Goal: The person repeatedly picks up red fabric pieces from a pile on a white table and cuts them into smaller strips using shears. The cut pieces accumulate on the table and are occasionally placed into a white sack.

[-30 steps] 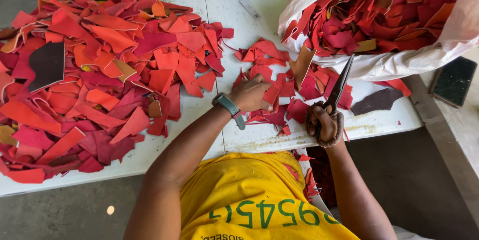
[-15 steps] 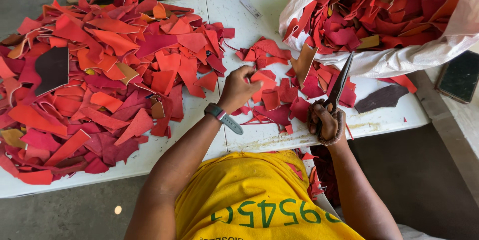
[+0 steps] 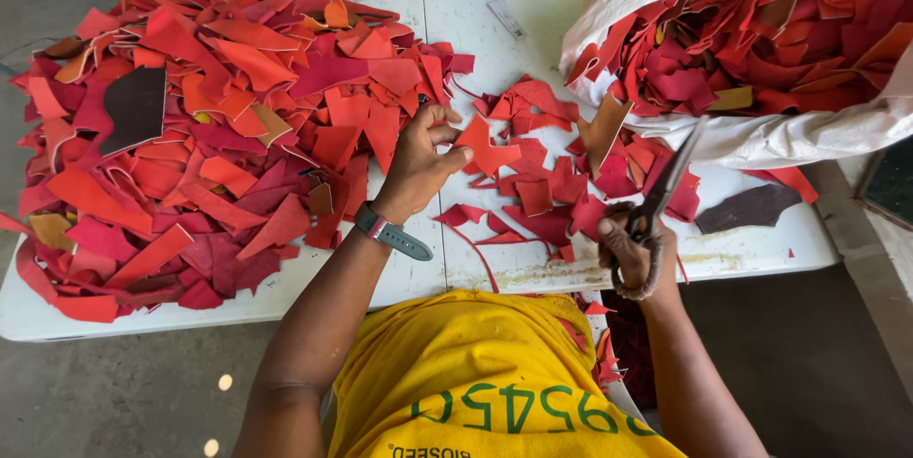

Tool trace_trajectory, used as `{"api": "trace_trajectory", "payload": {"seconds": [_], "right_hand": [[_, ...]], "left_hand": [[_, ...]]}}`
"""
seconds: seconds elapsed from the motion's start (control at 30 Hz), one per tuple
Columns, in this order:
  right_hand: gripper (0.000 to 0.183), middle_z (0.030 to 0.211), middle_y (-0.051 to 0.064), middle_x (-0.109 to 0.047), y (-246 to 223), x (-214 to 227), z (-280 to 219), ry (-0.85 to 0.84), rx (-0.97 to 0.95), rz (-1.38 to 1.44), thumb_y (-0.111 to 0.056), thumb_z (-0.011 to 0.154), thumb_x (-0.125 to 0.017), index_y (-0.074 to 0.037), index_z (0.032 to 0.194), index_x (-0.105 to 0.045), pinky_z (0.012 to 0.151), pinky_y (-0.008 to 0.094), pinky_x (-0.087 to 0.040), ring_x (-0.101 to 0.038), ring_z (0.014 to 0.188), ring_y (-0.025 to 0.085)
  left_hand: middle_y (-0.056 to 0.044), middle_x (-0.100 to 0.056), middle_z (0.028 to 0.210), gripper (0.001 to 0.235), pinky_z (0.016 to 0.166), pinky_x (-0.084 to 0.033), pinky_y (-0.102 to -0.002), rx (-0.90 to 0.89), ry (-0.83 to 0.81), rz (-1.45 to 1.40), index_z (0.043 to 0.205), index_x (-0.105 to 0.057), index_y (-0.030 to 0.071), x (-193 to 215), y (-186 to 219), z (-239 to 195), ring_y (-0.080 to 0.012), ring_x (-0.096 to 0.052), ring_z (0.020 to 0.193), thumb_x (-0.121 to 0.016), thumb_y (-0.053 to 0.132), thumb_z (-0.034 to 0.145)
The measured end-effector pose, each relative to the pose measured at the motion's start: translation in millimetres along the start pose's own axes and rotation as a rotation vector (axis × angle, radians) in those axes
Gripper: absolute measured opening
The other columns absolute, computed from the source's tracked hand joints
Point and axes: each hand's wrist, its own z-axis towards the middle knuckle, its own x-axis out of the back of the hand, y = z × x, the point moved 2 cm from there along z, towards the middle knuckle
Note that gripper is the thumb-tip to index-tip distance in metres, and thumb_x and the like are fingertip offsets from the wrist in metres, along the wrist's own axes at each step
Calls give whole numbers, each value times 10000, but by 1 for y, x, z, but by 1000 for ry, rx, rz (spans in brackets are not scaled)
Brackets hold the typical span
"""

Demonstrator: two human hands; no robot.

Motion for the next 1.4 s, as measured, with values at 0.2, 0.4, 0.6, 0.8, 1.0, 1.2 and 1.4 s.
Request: {"api": "trace_trajectory", "payload": {"seconds": [0.2, 0.4, 0.6, 0.8, 1.0, 1.2, 1.4], "right_hand": [[190, 656, 44, -572, 12, -36, -10, -152, -187, 213, -179, 979, -614, -3, 911, -638, 448, 279, -418, -530, 493, 125], [189, 672, 50, -575, 13, -55, -11, -285, -181, 208, -192, 967, -618, -9, 924, -621, 466, 270, -440, -541, 511, 118], [186, 776, 66, -568, 6, -73, -10, -392, -125, 246, -185, 956, -613, -9, 907, -576, 526, 289, -462, -553, 595, 141], [189, 818, 74, -564, -11, -88, -14, -549, -142, 196, -175, 927, -546, -5, 997, -591, 664, 307, -478, -552, 698, 164], [234, 814, 75, -568, -13, -94, -14, -500, -162, 125, -209, 920, -562, -12, 1043, -584, 655, 313, -473, -563, 693, 167], [282, 867, 55, -596, -7, -91, -6, -448, -151, 86, -269, 944, -600, -3, 1037, -596, 585, 281, -477, -562, 642, 136], [284, 619, 77, -556, -10, -111, -1, -358, -251, 179, -250, 977, -592, 18, 884, -606, 440, 292, -418, -514, 466, 145]], "left_hand": [[-100, -710, 1096, 336, 798, -557, -253, -54, 38, -154, 1244, -568, -31, -13, 15, 7, -122, -663, 956, -698, -50, 935], [-104, -563, 1319, 649, 759, -550, -231, -226, 22, -127, 1455, -363, 111, -13, 49, -3, -102, -638, 1038, -656, -69, 905], [-72, -499, 1388, 547, 682, -539, -241, -331, 100, -4, 1353, -462, 75, -13, 55, -8, -100, -619, 1057, -678, -89, 879], [-112, -671, 1038, 222, 874, -578, -270, -294, 185, -466, 1041, -583, 33, -11, 27, 4, -121, -654, 937, -762, -70, 958], [-135, -690, 1093, 379, 834, -566, -267, -177, 146, -467, 1174, -525, 47, -11, 33, -1, -126, -662, 929, -712, -95, 877], [-100, -491, 1329, 595, 820, -589, -276, -189, -49, -7, 1342, -446, 39, -3, 67, -4, -164, -627, 1095, -723, -65, 826], [-131, -490, 1394, 639, 887, -610, -313, -353, -13, -36, 1455, -345, 54, -17, 80, -9, -198, -605, 1273, -675, -59, 920]]}}
